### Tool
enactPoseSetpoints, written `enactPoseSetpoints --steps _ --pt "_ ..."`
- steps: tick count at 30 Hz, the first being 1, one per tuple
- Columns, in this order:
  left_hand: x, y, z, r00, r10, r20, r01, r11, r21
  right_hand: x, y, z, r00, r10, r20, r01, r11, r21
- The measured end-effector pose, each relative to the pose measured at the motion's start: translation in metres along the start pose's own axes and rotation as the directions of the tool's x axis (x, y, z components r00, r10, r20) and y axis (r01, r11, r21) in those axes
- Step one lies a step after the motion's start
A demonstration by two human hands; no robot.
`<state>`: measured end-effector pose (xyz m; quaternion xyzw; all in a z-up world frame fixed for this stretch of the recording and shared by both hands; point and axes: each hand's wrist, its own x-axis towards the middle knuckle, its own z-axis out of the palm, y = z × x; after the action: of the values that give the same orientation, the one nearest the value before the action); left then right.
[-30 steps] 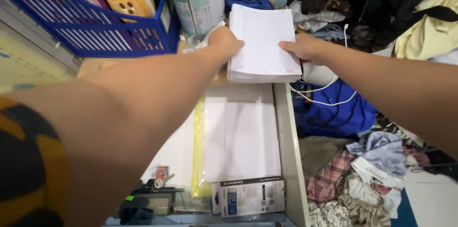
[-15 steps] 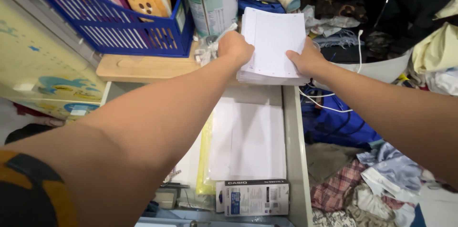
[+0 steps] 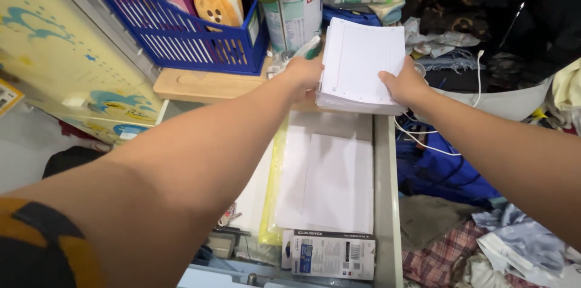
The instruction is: The person organizes office supplies by placing pens and a calculator box into a drawer, then repeatedly stacks and restacks sheets of paper, moving them between the drawer and the desk surface.
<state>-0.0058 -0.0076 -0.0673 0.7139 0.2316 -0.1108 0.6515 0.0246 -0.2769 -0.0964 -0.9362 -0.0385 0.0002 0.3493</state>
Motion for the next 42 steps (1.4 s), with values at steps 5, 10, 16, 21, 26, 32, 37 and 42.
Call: enactPoseSetpoints --steps 5,10,16,21,26,32,37,42 --pt "0.047 -0.003 0.008 0.992 -0.116 0.046 0.118 0.991 -0.056 -0.017 -0.022 -0.012 0.985 0.151 0.084 -0.158 0.984 0.083" --pt "-0.007 0.019 0.029 0.995 -0.029 0.097 0.027 1.0 0.015 -0.003 -0.008 -0.006 0.992 0.093 0.08 -0.1 0.991 0.089" --pt "-0.066 0.016 0.024 0.982 0.144 0.123 -0.125 0.981 -0.146 -0.014 -0.015 -0.024 0.996 0.081 -0.029 -0.072 0.973 0.22" --pt "-0.096 -0.027 -0.023 0.919 0.263 0.293 -0.138 0.912 -0.386 -0.07 -0.072 -0.052 0.966 0.16 -0.205 -0.042 0.875 0.482" --pt "-0.157 -0.094 -0.113 0.919 0.031 0.393 0.115 0.933 -0.342 -0.098 -0.116 -0.026 0.92 0.002 0.391 -0.323 0.568 0.757" --pt "-0.21 -0.15 -0.214 0.922 -0.233 0.31 0.283 0.951 -0.127 -0.156 -0.136 0.053 0.714 -0.12 0.69 -0.555 0.505 0.662" --pt "-0.233 -0.243 -0.263 0.873 -0.438 0.216 0.474 0.866 -0.158 -0.189 -0.146 0.135 0.49 0.032 0.871 -0.739 0.545 0.396" --pt "-0.19 -0.332 -0.296 0.924 -0.379 0.05 0.365 0.835 -0.411 -0.194 -0.155 0.214 0.264 0.132 0.955 -0.859 0.482 0.171"
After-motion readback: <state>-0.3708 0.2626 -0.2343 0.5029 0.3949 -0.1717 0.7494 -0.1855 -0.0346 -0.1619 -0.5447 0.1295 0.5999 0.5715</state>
